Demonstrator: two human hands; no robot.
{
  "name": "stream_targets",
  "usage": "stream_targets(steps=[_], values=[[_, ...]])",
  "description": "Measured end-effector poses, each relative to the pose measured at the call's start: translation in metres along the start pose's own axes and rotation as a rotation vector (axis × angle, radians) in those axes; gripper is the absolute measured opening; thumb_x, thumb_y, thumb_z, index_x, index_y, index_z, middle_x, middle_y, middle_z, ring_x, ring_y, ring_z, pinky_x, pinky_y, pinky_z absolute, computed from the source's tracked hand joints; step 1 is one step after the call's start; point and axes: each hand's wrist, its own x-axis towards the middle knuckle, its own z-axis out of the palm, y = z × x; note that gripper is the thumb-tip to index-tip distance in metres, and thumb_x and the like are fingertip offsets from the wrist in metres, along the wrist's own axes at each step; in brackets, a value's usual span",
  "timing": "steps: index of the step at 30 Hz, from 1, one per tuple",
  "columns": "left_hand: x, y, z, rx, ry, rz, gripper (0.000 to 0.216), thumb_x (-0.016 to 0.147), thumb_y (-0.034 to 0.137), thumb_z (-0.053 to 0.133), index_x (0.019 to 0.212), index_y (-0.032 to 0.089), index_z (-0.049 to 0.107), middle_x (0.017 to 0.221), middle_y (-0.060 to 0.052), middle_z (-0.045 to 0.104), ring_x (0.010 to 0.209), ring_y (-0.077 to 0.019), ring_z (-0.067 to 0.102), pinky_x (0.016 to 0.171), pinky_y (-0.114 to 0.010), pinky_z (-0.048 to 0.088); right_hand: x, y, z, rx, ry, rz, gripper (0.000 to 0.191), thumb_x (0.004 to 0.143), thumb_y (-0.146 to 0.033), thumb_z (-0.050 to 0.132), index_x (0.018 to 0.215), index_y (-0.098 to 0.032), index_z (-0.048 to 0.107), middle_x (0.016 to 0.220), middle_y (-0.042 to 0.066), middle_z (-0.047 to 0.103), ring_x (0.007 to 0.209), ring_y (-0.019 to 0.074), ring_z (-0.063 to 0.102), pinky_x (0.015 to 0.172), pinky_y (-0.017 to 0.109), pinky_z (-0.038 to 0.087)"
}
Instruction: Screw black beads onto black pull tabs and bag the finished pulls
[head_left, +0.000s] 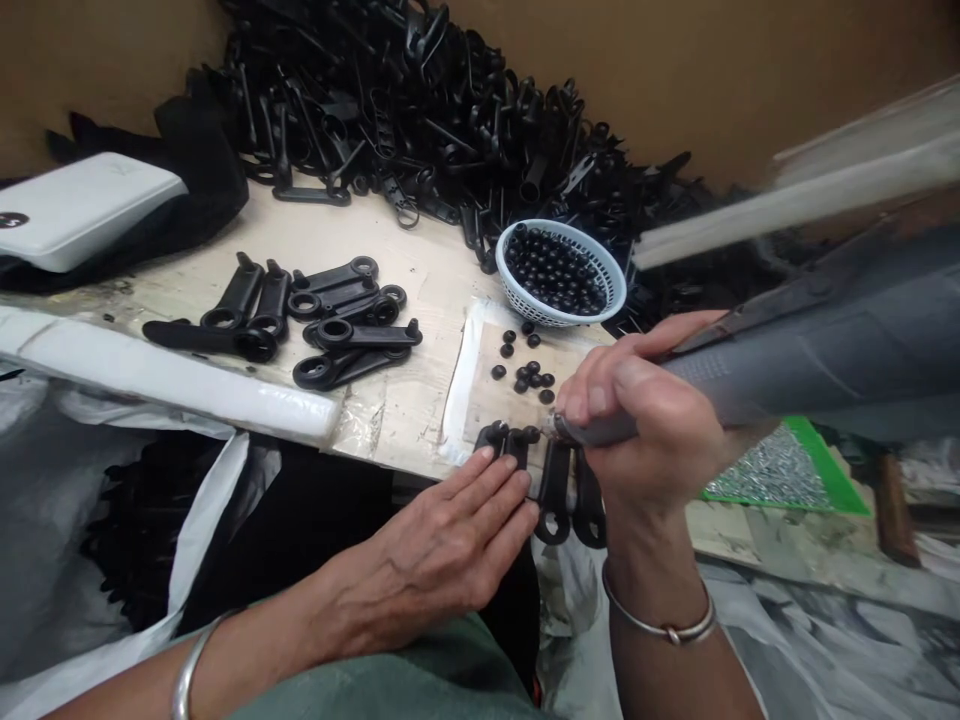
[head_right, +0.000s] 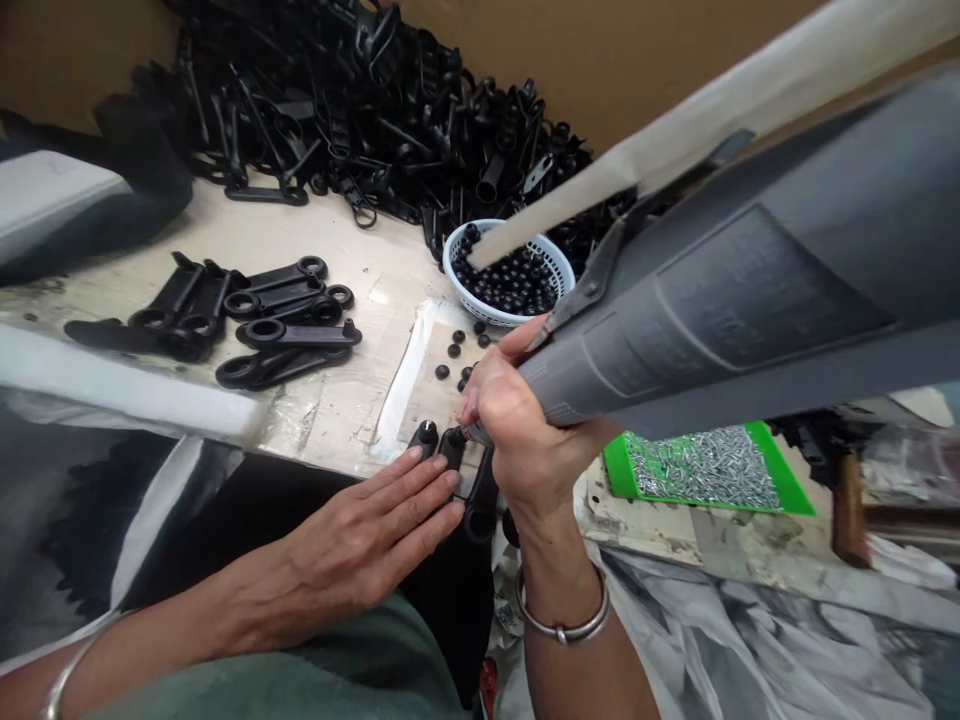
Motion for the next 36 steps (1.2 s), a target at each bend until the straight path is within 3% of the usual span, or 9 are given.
stream_targets(steps=[4,10,13,16,19,26,36], values=[[0.0,0.0,-0.001,-0.002,-0.022,0.003,0.047,0.086,0.012,0.058,0.131,0.001,0.05,0.136,-0.022,0.052,0.132,-0.0368,0.043,0.116,-0.052,0.033,0.0,0.003,-0.002,0.033,-0.089,-0.023,0.013,0.064,-0.011,0.062,0.068,-0.023,0.058,0.044,-0.008,0.049,0.032,0.0104,0.04,0.032,0.024,0.034],[0.0,0.001,0.002,0.016,-0.007,-0.021,0.041,0.088,0.013,0.054,0.129,0.004,0.052,0.135,-0.019,0.054,0.132,-0.0332,0.044,0.116,-0.05,0.033,0.003,0.007,-0.014,0.023,-0.178,0.026,0.021,0.067,-0.015,0.065,0.086,-0.021,0.057,0.047,-0.008,0.052,0.036,0.012,0.045,0.037,0.026,0.039],[0.002,0.001,0.0,0.038,0.015,-0.028,0.036,0.09,0.012,0.051,0.125,0.006,0.054,0.133,-0.017,0.056,0.132,-0.0314,0.045,0.116,-0.048,0.033,0.01,-0.01,-0.017,0.044,-0.198,0.024,0.026,0.063,-0.017,0.064,0.087,-0.021,0.056,0.048,-0.009,0.051,0.038,0.012,0.045,0.039,0.027,0.039],[0.004,0.001,-0.005,0.058,-0.028,-0.02,0.037,0.09,0.011,0.049,0.127,0.005,0.053,0.134,-0.018,0.055,0.131,-0.0312,0.046,0.116,-0.048,0.033,0.015,-0.034,-0.012,0.046,-0.127,-0.007,0.026,0.056,-0.013,0.058,0.08,-0.022,0.053,0.045,-0.011,0.048,0.037,0.0101,0.039,0.037,0.026,0.036],[0.006,0.001,-0.01,0.065,-0.058,-0.025,0.038,0.091,0.011,0.048,0.128,0.004,0.052,0.135,-0.018,0.054,0.131,-0.0312,0.046,0.116,-0.047,0.034,0.015,-0.043,-0.002,0.027,-0.105,-0.026,0.025,0.058,-0.012,0.057,0.08,-0.023,0.053,0.045,-0.011,0.048,0.037,0.0099,0.038,0.037,0.026,0.035],[0.008,0.002,-0.014,0.081,-0.039,-0.035,0.034,0.092,0.01,0.045,0.125,0.004,0.055,0.132,-0.018,0.056,0.128,-0.0308,0.049,0.115,-0.046,0.035,0.003,-0.016,0.017,0.063,-0.075,-0.005,0.023,0.06,-0.013,0.059,0.079,-0.024,0.053,0.044,-0.01,0.045,0.036,0.0122,0.038,0.037,0.028,0.035],[0.008,0.002,-0.015,0.083,-0.045,-0.035,0.035,0.093,0.011,0.044,0.125,0.004,0.055,0.133,-0.018,0.056,0.129,-0.0319,0.048,0.115,-0.047,0.034,0.001,-0.006,0.015,0.044,-0.111,0.03,0.021,0.063,-0.015,0.061,0.08,-0.023,0.053,0.046,-0.01,0.046,0.037,0.0113,0.04,0.04,0.027,0.038]])
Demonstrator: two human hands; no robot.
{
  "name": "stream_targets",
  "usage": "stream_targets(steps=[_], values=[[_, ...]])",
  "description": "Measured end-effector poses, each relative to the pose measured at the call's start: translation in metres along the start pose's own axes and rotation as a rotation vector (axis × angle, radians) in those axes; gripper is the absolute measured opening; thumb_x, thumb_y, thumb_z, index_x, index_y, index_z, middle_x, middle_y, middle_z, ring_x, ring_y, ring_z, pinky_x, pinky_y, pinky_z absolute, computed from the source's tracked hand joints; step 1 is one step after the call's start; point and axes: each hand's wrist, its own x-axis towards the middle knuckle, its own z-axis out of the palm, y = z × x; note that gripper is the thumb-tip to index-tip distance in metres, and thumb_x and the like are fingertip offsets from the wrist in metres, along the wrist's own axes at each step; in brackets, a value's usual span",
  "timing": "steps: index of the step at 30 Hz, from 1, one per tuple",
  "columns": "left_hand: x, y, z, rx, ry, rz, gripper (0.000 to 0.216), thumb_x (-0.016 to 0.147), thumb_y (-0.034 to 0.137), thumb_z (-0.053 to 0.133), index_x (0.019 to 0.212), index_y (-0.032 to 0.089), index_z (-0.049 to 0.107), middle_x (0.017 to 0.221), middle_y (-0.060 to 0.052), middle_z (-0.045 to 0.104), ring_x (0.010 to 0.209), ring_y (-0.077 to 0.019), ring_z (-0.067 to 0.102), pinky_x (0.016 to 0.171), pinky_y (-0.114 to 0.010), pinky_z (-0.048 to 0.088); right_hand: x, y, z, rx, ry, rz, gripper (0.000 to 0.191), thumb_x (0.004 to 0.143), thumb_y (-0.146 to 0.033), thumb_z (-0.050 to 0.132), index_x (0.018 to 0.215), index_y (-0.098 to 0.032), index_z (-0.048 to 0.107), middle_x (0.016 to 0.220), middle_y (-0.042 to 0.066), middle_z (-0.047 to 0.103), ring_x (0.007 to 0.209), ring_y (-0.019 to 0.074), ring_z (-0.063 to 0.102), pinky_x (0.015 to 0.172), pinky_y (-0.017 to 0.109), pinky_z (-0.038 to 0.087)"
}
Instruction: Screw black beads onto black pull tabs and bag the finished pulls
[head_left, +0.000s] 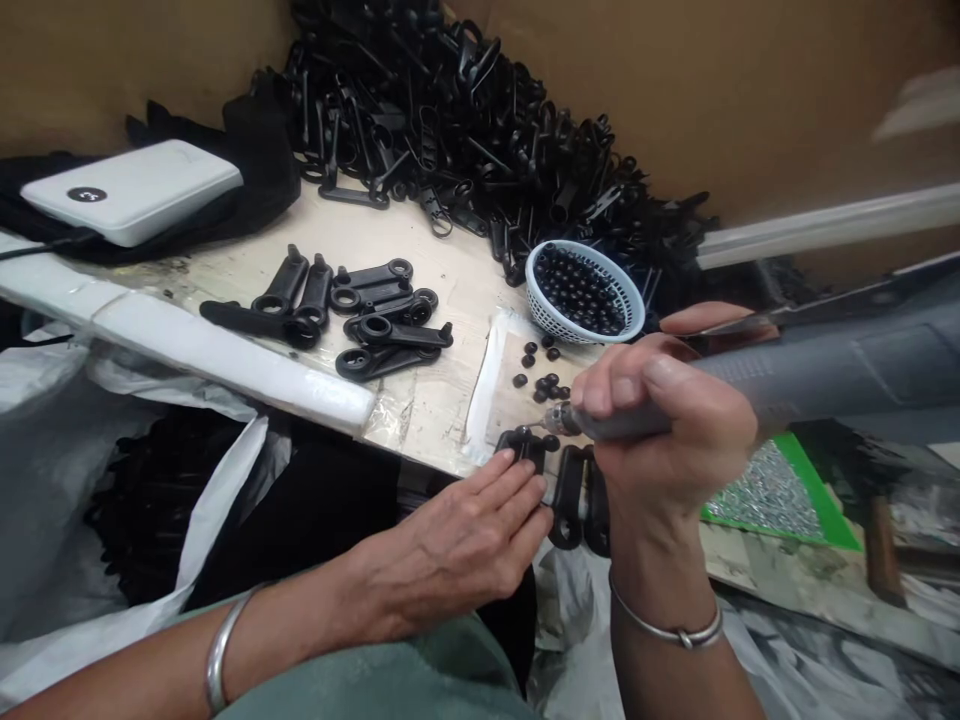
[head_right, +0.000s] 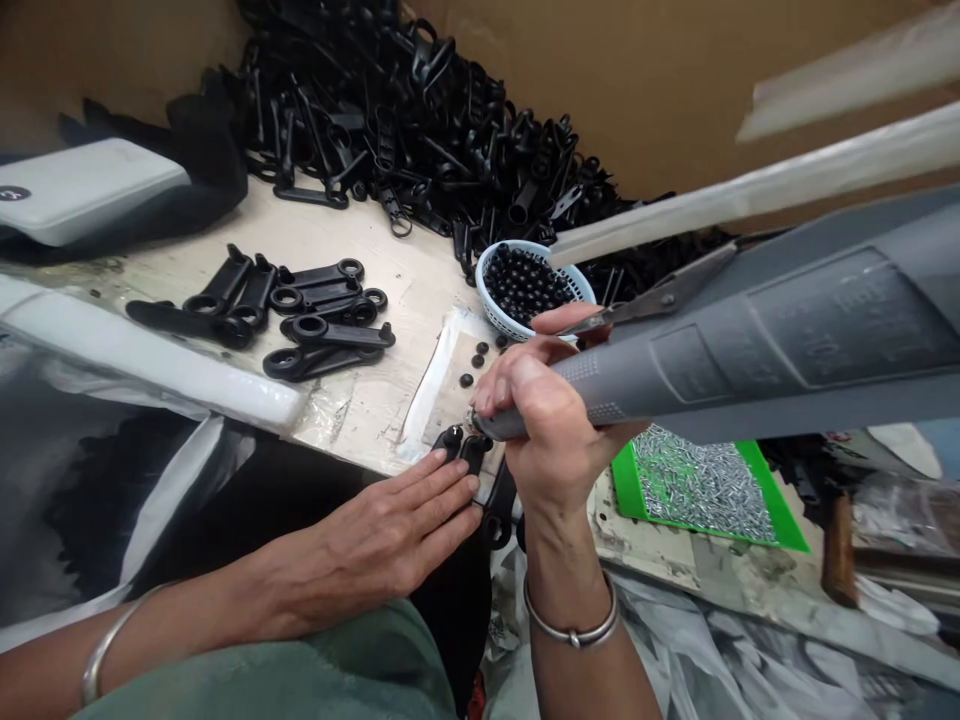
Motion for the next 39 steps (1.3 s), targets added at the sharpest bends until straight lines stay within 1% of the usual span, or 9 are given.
stream_targets(steps=[6,11,15,20,24,28,32,36,39], values=[[0.0,0.0,-0.002,-0.014,-0.015,-0.001,0.036,0.093,0.01,0.042,0.126,0.003,0.054,0.134,-0.019,0.054,0.13,-0.0321,0.047,0.115,-0.046,0.034,-0.001,-0.001,-0.005,0.032,0.002,0.012,0.022,0.062,-0.015,0.063,0.081,-0.022,0.054,0.046,-0.009,0.046,0.036,0.0112,0.041,0.037,0.025,0.037],[0.0,0.0,-0.001,-0.02,-0.009,-0.001,0.036,0.092,0.01,0.042,0.125,0.003,0.054,0.134,-0.02,0.054,0.129,-0.0311,0.048,0.115,-0.046,0.033,-0.002,-0.001,-0.004,0.014,0.029,0.009,0.023,0.062,-0.015,0.064,0.081,-0.022,0.055,0.045,-0.01,0.046,0.035,0.0107,0.04,0.036,0.025,0.037],[0.0,0.001,0.0,-0.02,0.004,-0.008,0.035,0.092,0.01,0.042,0.124,0.004,0.055,0.134,-0.019,0.055,0.129,-0.0307,0.049,0.115,-0.045,0.033,-0.003,-0.002,-0.003,0.004,-0.017,0.02,0.02,0.063,-0.018,0.065,0.08,-0.023,0.055,0.046,-0.01,0.047,0.035,0.0114,0.04,0.036,0.027,0.038],[0.0,0.0,-0.002,-0.016,-0.002,-0.008,0.035,0.093,0.01,0.041,0.124,0.004,0.056,0.133,-0.018,0.056,0.128,-0.0304,0.05,0.114,-0.045,0.034,-0.006,0.0,-0.006,-0.009,-0.028,0.069,0.023,0.061,-0.017,0.064,0.081,-0.023,0.053,0.045,-0.009,0.047,0.036,0.012,0.04,0.038,0.027,0.038],[0.001,-0.001,-0.004,-0.016,0.004,-0.003,0.034,0.092,0.008,0.041,0.122,0.003,0.056,0.132,-0.019,0.056,0.128,-0.0306,0.05,0.114,-0.045,0.034,-0.009,0.004,-0.012,-0.028,0.01,0.145,0.026,0.062,-0.021,0.064,0.083,-0.022,0.05,0.045,-0.01,0.045,0.037,0.0121,0.04,0.039,0.026,0.039],[0.001,0.0,-0.003,-0.024,0.012,-0.005,0.034,0.092,0.008,0.044,0.123,0.002,0.055,0.132,-0.021,0.056,0.129,-0.0307,0.049,0.114,-0.046,0.034,-0.007,0.001,-0.013,-0.014,0.063,0.079,0.024,0.06,-0.019,0.065,0.081,-0.021,0.053,0.045,-0.009,0.045,0.037,0.0112,0.04,0.038,0.026,0.037],[0.001,0.001,-0.002,-0.036,0.003,-0.019,0.035,0.092,0.008,0.045,0.124,0.002,0.054,0.133,-0.02,0.055,0.129,-0.0303,0.049,0.115,-0.045,0.033,-0.002,-0.007,-0.005,0.002,0.036,0.049,0.015,0.06,-0.019,0.064,0.071,-0.021,0.054,0.044,-0.009,0.043,0.036,0.0107,0.038,0.037,0.028,0.035],[0.0,0.001,-0.001,-0.025,0.006,-0.017,0.034,0.092,0.009,0.044,0.124,0.004,0.056,0.133,-0.019,0.056,0.129,-0.0302,0.049,0.115,-0.045,0.033,-0.001,-0.006,0.003,0.01,0.086,0.057,0.023,0.058,-0.016,0.063,0.077,-0.023,0.053,0.043,-0.01,0.044,0.035,0.0118,0.038,0.037,0.028,0.035],[0.0,0.0,0.0,-0.023,-0.006,-0.014,0.034,0.093,0.01,0.043,0.124,0.004,0.056,0.133,-0.018,0.056,0.129,-0.0306,0.049,0.115,-0.045,0.033,-0.002,-0.002,0.003,0.025,0.046,0.052,0.023,0.059,-0.016,0.063,0.079,-0.022,0.054,0.044,-0.009,0.046,0.035,0.0115,0.039,0.036,0.027,0.035]])
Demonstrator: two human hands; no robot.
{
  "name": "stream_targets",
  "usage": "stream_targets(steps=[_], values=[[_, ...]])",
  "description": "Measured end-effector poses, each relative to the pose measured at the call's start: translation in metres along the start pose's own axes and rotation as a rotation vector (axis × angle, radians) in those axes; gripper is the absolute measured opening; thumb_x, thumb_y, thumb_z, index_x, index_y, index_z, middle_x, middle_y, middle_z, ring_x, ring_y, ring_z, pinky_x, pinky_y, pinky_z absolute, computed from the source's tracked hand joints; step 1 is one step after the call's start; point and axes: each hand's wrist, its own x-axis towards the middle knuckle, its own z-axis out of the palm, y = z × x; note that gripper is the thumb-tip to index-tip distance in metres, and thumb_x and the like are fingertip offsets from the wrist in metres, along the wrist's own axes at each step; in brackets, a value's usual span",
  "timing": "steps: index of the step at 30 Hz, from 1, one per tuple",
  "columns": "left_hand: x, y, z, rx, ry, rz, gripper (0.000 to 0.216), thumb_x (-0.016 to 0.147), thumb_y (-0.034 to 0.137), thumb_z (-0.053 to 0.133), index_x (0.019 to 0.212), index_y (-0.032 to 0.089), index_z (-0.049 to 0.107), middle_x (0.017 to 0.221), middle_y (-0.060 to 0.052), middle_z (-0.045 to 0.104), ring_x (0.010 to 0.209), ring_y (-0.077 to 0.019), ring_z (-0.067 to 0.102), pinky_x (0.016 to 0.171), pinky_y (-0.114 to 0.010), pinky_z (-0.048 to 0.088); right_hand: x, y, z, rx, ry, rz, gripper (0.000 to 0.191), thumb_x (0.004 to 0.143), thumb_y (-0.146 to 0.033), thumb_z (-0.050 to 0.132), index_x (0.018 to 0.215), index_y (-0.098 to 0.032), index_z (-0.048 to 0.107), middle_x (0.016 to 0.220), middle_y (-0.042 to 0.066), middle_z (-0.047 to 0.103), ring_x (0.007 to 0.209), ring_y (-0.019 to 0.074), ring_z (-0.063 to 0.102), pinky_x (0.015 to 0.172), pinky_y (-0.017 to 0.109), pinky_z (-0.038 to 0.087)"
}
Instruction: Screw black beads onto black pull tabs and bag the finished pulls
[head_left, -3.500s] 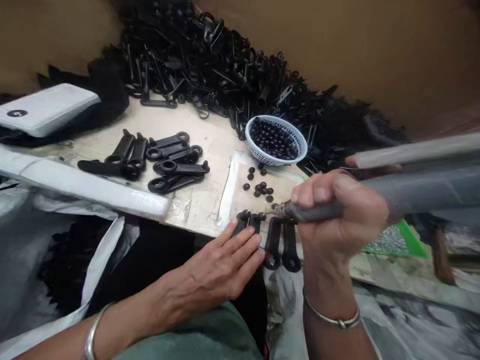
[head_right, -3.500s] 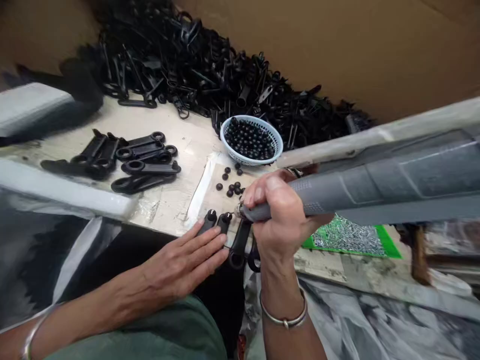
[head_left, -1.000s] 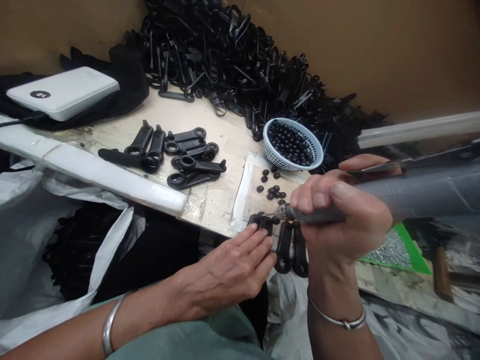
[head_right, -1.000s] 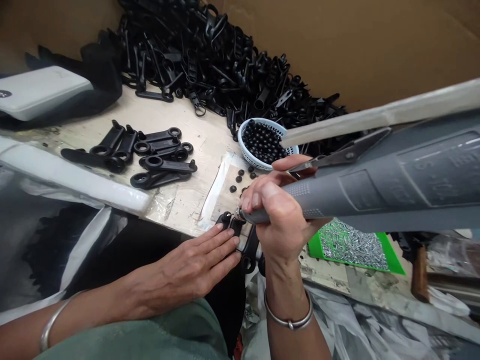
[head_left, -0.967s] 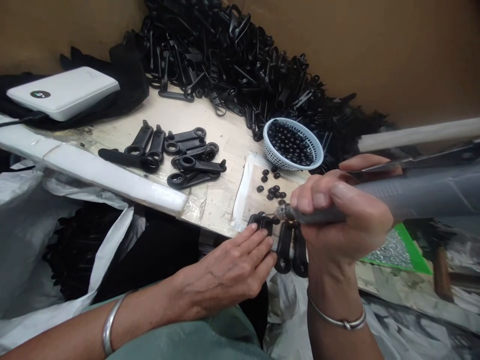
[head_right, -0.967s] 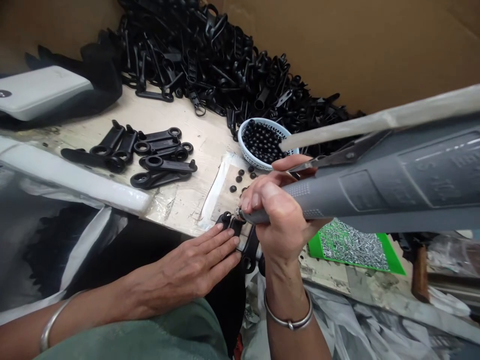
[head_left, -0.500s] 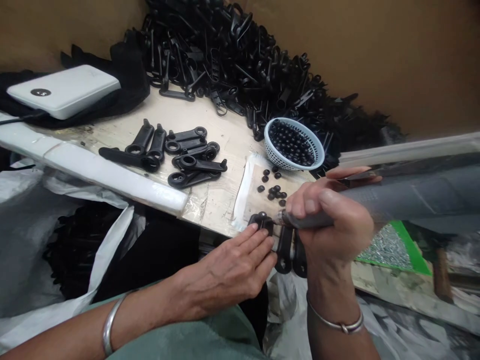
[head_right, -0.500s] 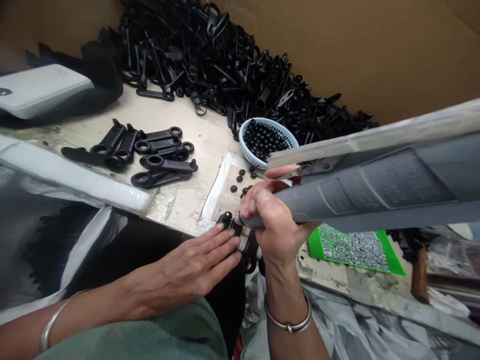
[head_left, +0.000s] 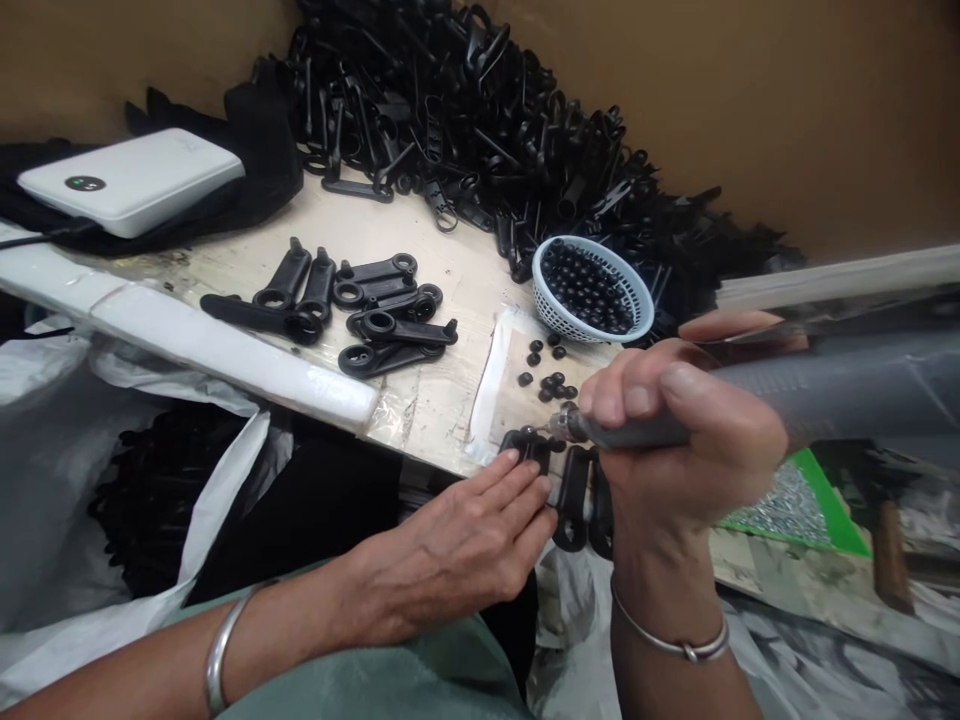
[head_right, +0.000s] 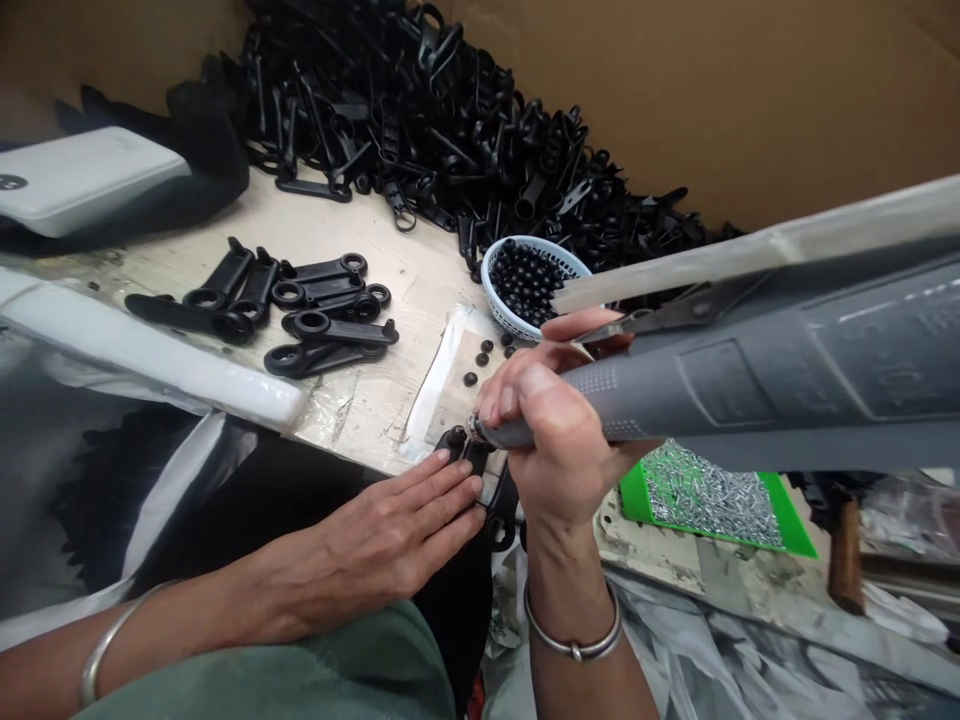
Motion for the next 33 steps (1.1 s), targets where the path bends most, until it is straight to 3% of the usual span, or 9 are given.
stream_targets(steps=[8,20,33], values=[[-0.0002,0.0009,0.0011,-0.003,-0.012,-0.006,0.036,0.093,0.011,0.042,0.125,0.005,0.055,0.135,-0.017,0.055,0.13,-0.0305,0.048,0.116,-0.045,0.032,-0.001,0.0014,-0.0049,-0.004,-0.022,-0.035,0.023,0.061,-0.015,0.062,0.081,-0.022,0.057,0.046,-0.009,0.046,0.036,0.0113,0.04,0.037,0.027,0.036],[0.0004,-0.0012,-0.0022,-0.019,-0.047,0.004,0.037,0.094,0.011,0.041,0.127,0.004,0.054,0.136,-0.019,0.053,0.131,-0.0317,0.046,0.116,-0.045,0.031,-0.0011,-0.0041,-0.001,-0.048,0.071,0.04,0.024,0.055,-0.014,0.059,0.077,-0.022,0.053,0.043,-0.009,0.044,0.037,0.0112,0.036,0.038,0.027,0.034],[0.001,-0.0002,-0.003,-0.029,-0.062,0.013,0.037,0.094,0.012,0.04,0.127,0.002,0.054,0.136,-0.021,0.052,0.13,-0.0337,0.046,0.116,-0.047,0.031,-0.0001,-0.0027,0.0014,-0.051,0.055,0.059,0.026,0.053,-0.014,0.057,0.077,-0.023,0.051,0.043,-0.009,0.044,0.036,0.0103,0.037,0.037,0.024,0.034]])
